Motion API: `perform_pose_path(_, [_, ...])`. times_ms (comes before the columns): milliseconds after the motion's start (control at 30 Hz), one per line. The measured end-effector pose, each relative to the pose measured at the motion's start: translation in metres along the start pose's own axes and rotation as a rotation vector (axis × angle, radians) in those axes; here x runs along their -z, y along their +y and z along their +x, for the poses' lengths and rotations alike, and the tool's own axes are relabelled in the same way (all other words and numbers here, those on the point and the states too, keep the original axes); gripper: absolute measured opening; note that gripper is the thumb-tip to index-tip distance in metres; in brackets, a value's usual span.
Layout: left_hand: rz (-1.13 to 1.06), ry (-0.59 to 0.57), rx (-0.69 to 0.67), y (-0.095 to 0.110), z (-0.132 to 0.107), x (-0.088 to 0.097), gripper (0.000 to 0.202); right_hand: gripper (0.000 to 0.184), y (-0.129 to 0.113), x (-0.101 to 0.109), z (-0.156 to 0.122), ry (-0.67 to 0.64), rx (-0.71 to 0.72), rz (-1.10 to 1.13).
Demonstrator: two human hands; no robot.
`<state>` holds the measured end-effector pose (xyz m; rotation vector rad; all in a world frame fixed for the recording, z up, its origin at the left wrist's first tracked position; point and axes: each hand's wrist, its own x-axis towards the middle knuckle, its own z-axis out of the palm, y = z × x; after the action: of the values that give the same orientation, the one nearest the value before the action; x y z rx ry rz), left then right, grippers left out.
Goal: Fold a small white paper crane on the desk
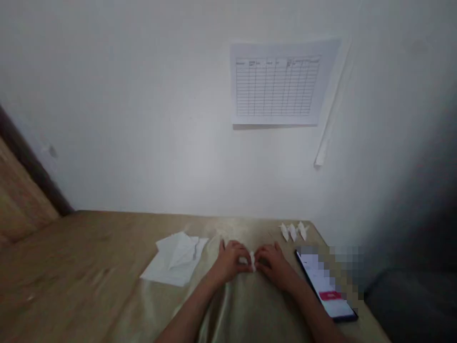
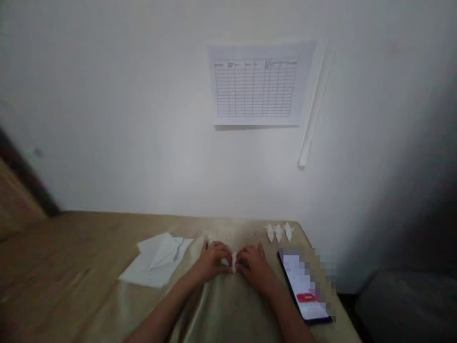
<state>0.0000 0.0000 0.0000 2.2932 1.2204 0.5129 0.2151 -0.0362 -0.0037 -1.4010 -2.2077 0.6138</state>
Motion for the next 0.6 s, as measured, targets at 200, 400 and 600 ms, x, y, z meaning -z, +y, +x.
perform_pose_path(200, [-0.012, 0.013, 0.015, 0.0007, -0.0032, -0.0007, 0.018, 0.016, 0.0044, -0.0029, 0.0006, 0.021, -0.016, 0.028])
perform_pose_path(400, [-0.031, 0.015, 0.023, 0.0060, -0.0039, 0.0010, 0.017, 0.013, 0.0030, -0.0029, 0.0003, 0.040, -0.022, 0.068])
perform_pose_path(600, [-0.032, 0.005, 0.003, 0.0037, -0.0052, -0.0003, 0.018, 0.014, 0.0039, -0.0031, 0.0006, 0.025, -0.023, 0.051])
